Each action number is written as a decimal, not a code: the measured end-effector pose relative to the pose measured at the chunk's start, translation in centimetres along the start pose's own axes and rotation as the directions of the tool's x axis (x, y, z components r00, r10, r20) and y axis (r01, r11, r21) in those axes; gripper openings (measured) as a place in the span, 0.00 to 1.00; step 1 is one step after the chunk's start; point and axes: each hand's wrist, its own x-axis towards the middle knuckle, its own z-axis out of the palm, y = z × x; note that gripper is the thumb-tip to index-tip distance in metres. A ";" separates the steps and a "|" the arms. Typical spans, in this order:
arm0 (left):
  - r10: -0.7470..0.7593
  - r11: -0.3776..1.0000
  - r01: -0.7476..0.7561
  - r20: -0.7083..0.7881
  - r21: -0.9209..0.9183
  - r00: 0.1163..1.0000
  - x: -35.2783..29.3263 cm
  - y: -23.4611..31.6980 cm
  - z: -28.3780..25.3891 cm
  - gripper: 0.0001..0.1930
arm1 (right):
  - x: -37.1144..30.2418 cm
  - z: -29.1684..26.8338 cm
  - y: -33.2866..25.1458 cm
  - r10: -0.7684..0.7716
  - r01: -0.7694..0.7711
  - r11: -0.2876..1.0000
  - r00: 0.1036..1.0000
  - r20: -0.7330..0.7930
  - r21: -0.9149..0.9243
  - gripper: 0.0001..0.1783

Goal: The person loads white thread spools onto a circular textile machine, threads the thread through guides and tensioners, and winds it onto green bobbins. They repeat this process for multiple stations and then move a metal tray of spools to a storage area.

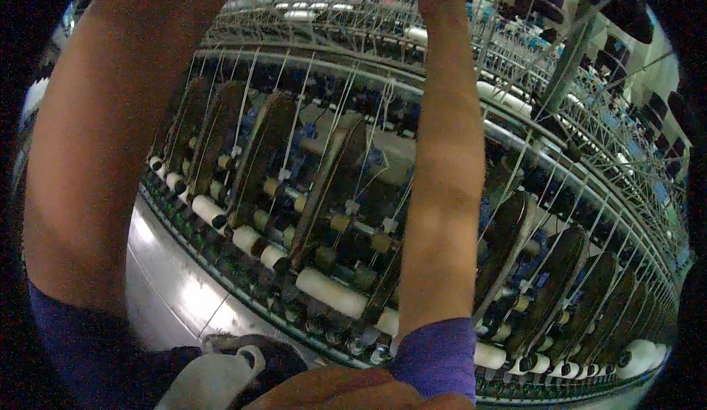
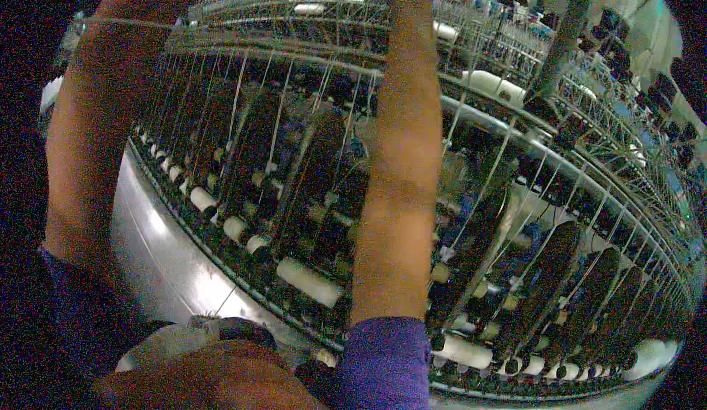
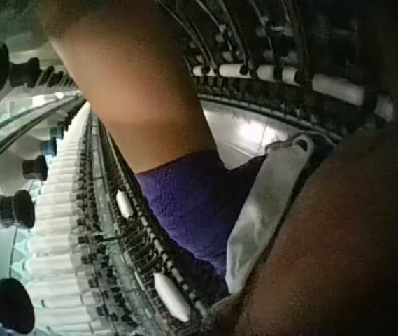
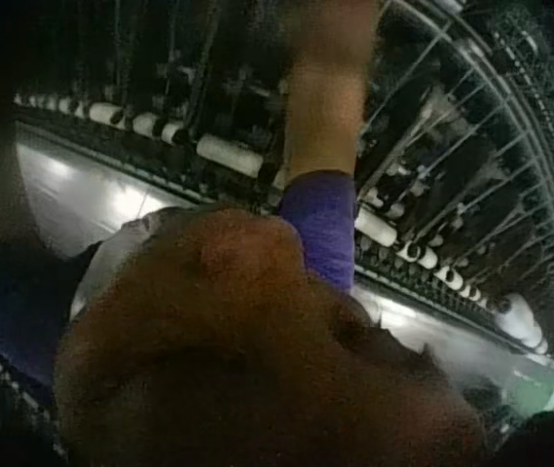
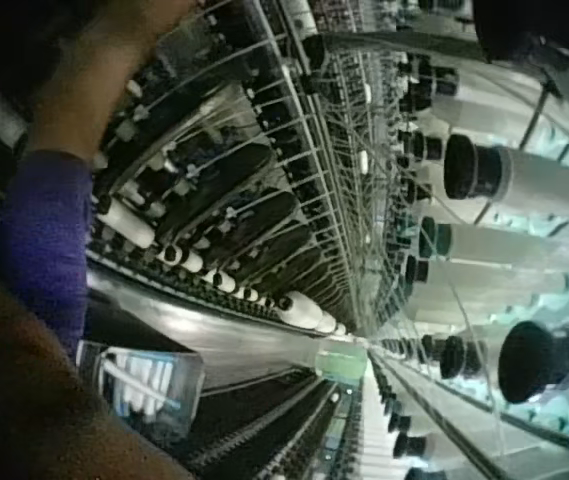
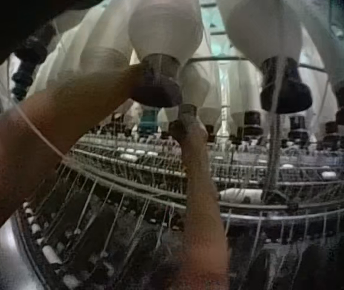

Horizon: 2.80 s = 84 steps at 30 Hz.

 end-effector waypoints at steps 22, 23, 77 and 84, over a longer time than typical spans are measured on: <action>-0.306 0.609 0.227 0.039 -0.760 0.951 -20.2 6.1 11.6 0.23 | 3.1 -1.1 -5.3 0.223 -0.336 0.782 0.937 -0.268 -0.525 0.17; -0.252 0.564 0.210 0.076 -0.798 0.965 -19.4 5.8 11.9 0.24 | 3.1 -1.2 -5.1 0.240 -0.322 0.782 0.946 -0.218 -0.533 0.16; -0.365 0.221 0.369 0.274 -0.903 0.890 -33.0 9.2 3.8 0.21 | -25.1 4.5 -13.6 0.437 -0.061 0.733 0.806 0.400 -0.678 0.09; -0.379 0.429 0.178 0.002 -0.886 0.925 -32.3 10.6 4.4 0.12 | -25.7 4.0 -13.9 0.480 -0.137 0.718 0.807 0.343 -0.682 0.09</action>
